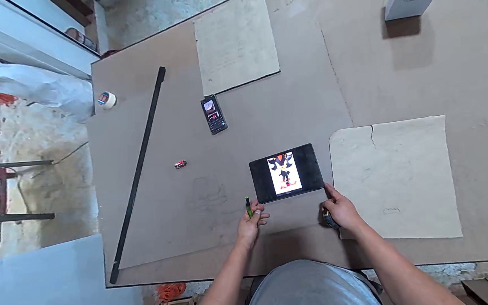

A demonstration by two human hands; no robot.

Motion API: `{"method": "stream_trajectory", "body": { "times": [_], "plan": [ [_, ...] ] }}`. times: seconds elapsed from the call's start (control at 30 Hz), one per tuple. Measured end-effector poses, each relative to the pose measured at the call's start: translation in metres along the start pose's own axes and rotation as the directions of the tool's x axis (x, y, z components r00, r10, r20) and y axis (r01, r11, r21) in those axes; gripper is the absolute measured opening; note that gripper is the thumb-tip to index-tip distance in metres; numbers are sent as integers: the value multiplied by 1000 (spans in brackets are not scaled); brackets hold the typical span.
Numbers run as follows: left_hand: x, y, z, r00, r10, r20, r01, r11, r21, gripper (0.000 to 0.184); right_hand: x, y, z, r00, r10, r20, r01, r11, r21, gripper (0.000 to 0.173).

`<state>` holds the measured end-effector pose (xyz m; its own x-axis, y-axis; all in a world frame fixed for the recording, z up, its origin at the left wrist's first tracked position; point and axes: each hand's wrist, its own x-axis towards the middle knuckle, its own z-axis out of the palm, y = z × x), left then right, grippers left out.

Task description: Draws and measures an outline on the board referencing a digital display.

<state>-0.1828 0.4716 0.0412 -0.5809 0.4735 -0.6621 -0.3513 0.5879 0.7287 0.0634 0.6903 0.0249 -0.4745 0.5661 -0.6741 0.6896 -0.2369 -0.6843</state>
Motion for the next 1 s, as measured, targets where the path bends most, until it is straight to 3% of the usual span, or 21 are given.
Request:
{"method": "stream_trajectory", "body": {
  "times": [0.2, 0.37, 0.57, 0.67, 0.77, 0.9, 1.0],
  "plan": [
    [-11, -16, -34, 996, -26, 88, 24, 999, 31, 33, -30, 6, 24, 1000, 27, -13, -28, 997, -74, 60],
    [-36, -56, -66, 993, -18, 119, 13, 999, 40, 35, -68, 33, 61, 998, 58, 14, -56, 991, -123, 65],
    [-80, -87, -76, 998, 69, -1, -67, 978, 200, 38, -118, 32, 84, 995, 75, -62, -86, 976, -202, 60],
    [-104, -80, -67, 982, 120, 144, -156, 949, 274, 26, -143, 13, 96, 999, -16, 33, 23, 976, -214, 52],
    [-120, -62, -55, 925, 153, 348, -263, 919, 293, 23, -155, -11, 111, 961, -187, 205, 233, 944, -234, 48],
    [-136, -36, -46, 831, 167, 531, -315, 927, 202, 22, -162, -34, 130, 841, -417, 344, 510, 824, -249, 61],
    [-141, -26, -52, 775, 147, 614, -332, 922, 199, 26, -169, -41, 141, 792, -495, 357, 597, 752, -280, 68]
  ]
}}
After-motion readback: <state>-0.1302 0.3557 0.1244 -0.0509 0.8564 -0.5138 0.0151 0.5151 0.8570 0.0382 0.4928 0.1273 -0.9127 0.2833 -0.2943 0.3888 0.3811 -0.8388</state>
